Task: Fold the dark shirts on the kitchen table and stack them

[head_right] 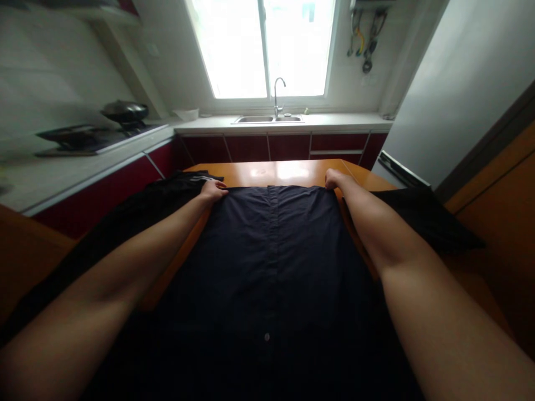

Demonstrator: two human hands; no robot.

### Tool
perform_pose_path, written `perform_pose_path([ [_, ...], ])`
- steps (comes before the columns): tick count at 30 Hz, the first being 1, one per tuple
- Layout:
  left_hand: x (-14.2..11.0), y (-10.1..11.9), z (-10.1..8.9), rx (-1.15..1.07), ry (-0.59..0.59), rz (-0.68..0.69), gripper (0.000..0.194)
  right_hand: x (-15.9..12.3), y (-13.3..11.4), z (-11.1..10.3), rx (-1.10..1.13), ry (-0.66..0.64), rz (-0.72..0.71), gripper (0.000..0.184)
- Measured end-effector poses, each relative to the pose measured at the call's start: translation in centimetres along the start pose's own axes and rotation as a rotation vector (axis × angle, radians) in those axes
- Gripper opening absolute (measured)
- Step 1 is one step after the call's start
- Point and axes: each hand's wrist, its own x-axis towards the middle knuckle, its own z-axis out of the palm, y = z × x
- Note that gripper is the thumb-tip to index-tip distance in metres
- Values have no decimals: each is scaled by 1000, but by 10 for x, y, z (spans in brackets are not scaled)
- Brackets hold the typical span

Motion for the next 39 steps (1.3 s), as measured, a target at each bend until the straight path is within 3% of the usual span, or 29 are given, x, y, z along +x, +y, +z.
perform_pose_path([
  [2,-3,-4,-5,40,85,8,26,-1,-6,-1,7,-4,23,16],
  [5,-11,-5,-9,107,176,32,31,-5,-19,4,11,53,70,29],
  [8,-27,10,4,173,213,146,45,-19,-48,17,2,148,87,43],
  [12,-58,50,52,258,-5,477,51,-54,-114,48,109,195,-179,53],
  [15,-74,70,82,293,-171,594,58,-73,-147,68,138,31,-418,61],
  [17,-74,70,85,316,-226,612,63,-73,-144,71,123,-59,-436,64],
  [19,-66,61,74,344,-237,571,67,-63,-123,66,102,-100,-336,67],
  [22,-52,46,52,381,-206,450,70,-44,-86,52,84,-91,-161,70],
  [24,-51,44,47,389,-192,421,71,-42,-79,49,83,-48,-127,69],
  [27,-64,54,60,375,-254,583,70,-56,-100,58,100,10,-334,64],
  [29,-72,58,70,349,-313,748,68,-68,-118,67,123,-8,-550,63],
  [31,-70,54,70,335,-339,794,66,-71,-124,71,135,-58,-638,64],
  [33,-57,42,59,346,-310,670,63,-62,-112,68,124,-85,-550,64],
  [36,-38,22,34,362,-225,484,61,-43,-83,55,85,-81,-283,64],
  [39,-47,20,25,355,-193,527,60,-45,-78,48,61,16,-196,62],
])
